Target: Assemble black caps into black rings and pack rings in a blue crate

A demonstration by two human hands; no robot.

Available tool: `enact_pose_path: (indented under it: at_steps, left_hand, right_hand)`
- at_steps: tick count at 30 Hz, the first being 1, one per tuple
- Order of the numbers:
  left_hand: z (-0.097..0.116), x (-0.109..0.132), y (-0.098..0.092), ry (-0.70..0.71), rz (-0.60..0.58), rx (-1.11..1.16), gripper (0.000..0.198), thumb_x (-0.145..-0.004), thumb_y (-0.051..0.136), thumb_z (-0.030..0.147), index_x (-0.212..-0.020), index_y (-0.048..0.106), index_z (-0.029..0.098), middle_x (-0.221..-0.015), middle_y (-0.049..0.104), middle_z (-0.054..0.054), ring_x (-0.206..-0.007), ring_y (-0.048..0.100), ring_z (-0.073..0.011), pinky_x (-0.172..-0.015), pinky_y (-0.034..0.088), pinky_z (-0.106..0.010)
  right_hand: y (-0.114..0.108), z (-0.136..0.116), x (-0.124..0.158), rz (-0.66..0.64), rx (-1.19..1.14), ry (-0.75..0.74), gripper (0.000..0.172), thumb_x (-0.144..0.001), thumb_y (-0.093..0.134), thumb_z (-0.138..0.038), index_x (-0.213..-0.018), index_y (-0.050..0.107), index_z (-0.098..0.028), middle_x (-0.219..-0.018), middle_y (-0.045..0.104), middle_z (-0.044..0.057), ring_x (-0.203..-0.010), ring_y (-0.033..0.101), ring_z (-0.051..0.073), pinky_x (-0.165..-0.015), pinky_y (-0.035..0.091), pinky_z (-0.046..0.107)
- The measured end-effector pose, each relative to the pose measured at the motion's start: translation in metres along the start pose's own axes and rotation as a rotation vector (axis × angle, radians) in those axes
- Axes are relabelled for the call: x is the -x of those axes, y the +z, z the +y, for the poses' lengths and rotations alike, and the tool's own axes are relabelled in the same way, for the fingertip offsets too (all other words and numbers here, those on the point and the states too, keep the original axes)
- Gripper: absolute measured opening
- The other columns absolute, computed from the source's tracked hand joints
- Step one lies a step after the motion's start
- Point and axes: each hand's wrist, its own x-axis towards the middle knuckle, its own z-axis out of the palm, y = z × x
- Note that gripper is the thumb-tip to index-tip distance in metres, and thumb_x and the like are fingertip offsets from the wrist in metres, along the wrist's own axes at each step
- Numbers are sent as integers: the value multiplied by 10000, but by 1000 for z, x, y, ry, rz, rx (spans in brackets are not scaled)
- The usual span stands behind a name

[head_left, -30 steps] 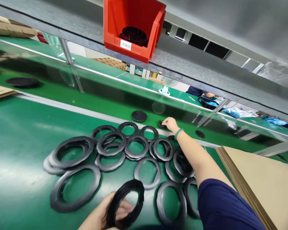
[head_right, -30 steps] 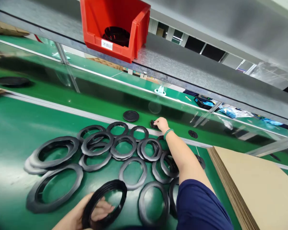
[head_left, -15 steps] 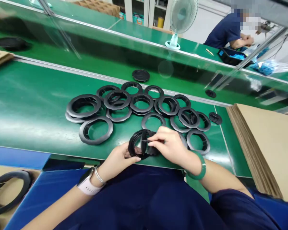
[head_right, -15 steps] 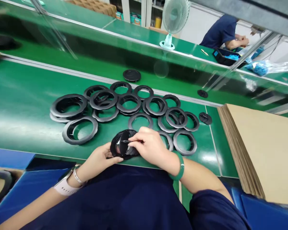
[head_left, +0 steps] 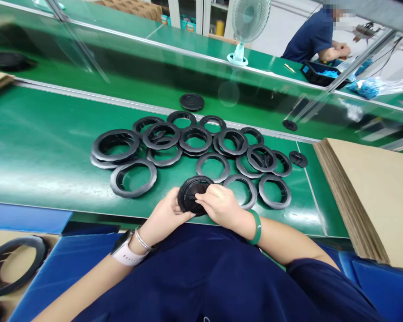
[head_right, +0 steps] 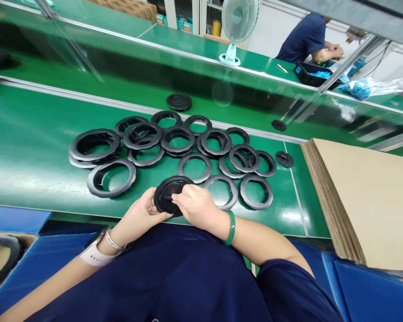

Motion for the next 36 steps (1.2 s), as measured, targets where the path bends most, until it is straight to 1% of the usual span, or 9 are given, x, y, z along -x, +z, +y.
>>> enact_pose_path:
  at_steps: [4, 6, 11, 15, 23, 27, 30, 34, 36]
  left_hand:
    - [1, -2, -1, -2, -5, -19, 538, -740, 793, 342, -1149, 470, 212, -950, 665, -15, -857, 696, -213, -785, 589, -355]
    - [2, -2, -2, -8, -6, -30, 539, -739, 790, 352, -1150, 473, 208, -927, 660, -11, -834, 694, -211, -766, 589, -351]
    - [3, -1, -1, -11, -17, -39, 527, -753, 779, 347, -1161, 476, 206, -991, 677, -35, -881, 701, -221, -780, 588, -345]
    - [5, 2, -1, -24, -29, -17, 515, -760, 773, 333, -1157, 469, 211, -935, 655, -9, -851, 696, -210, -764, 588, -335]
    - [10, 3, 1, -4, -7, -95, 465, -777, 759, 336, -1120, 470, 212, -803, 591, 51, -696, 650, -150, -613, 534, -246]
    - [9, 3, 1, 7, 8, -107, 481, -768, 761, 318, -1135, 470, 206, -847, 615, 30, -747, 674, -170, -663, 566, -274]
    - [7, 3, 1, -2, 13, -117, 492, -767, 765, 310, -1151, 476, 207, -889, 641, 13, -783, 690, -185, -700, 583, -294]
    - [7, 4, 2, -18, 3, -99, 507, -765, 777, 300, -1165, 478, 212, -896, 656, 13, -798, 696, -188, -710, 586, -295]
    - [6, 4, 2, -26, 0, -86, 526, -755, 790, 300, -1166, 475, 210, -879, 654, 19, -789, 696, -188, -711, 590, -303]
  right_hand:
    - [-1, 1, -1, 9, 59, -68, 227, -1046, 468, -137, -999, 690, -149, -730, 551, 47, -678, 502, 189, -620, 436, 315]
    - [-1, 1, -2, 3, 65, -68, 233, -1043, 463, -129, -999, 692, -147, -734, 553, 48, -676, 502, 189, -614, 434, 310]
    - [1, 1, -2, -3, -22, 9, 218, -1047, 495, -186, -957, 683, -124, -810, 596, 84, -750, 535, 211, -676, 483, 339]
    - [0, -1, -3, -56, -47, 35, 199, -1043, 482, -177, -988, 667, -127, -872, 617, 102, -811, 549, 227, -734, 506, 358]
    - [-8, -6, -7, -156, -38, 50, 202, -1045, 460, -149, -986, 652, -127, -924, 632, 118, -862, 554, 238, -798, 517, 380]
    - [-8, -9, -4, -184, -6, 76, 226, -1052, 435, -141, -1153, 632, -99, -995, 630, 135, -900, 552, 247, -825, 521, 390]
    - [-6, -13, -1, -220, 46, 91, 323, -1014, 426, -67, -1303, 568, -42, -1008, 617, 152, -910, 544, 262, -802, 528, 398]
    - [-3, -16, -4, -299, 148, 109, 366, -953, 491, -44, -1309, 572, -20, -957, 600, 153, -857, 528, 277, -712, 532, 400]
    - [-4, -17, -7, -297, 153, 98, 346, -947, 523, -56, -1284, 592, -28, -941, 596, 150, -855, 530, 285, -711, 531, 410]
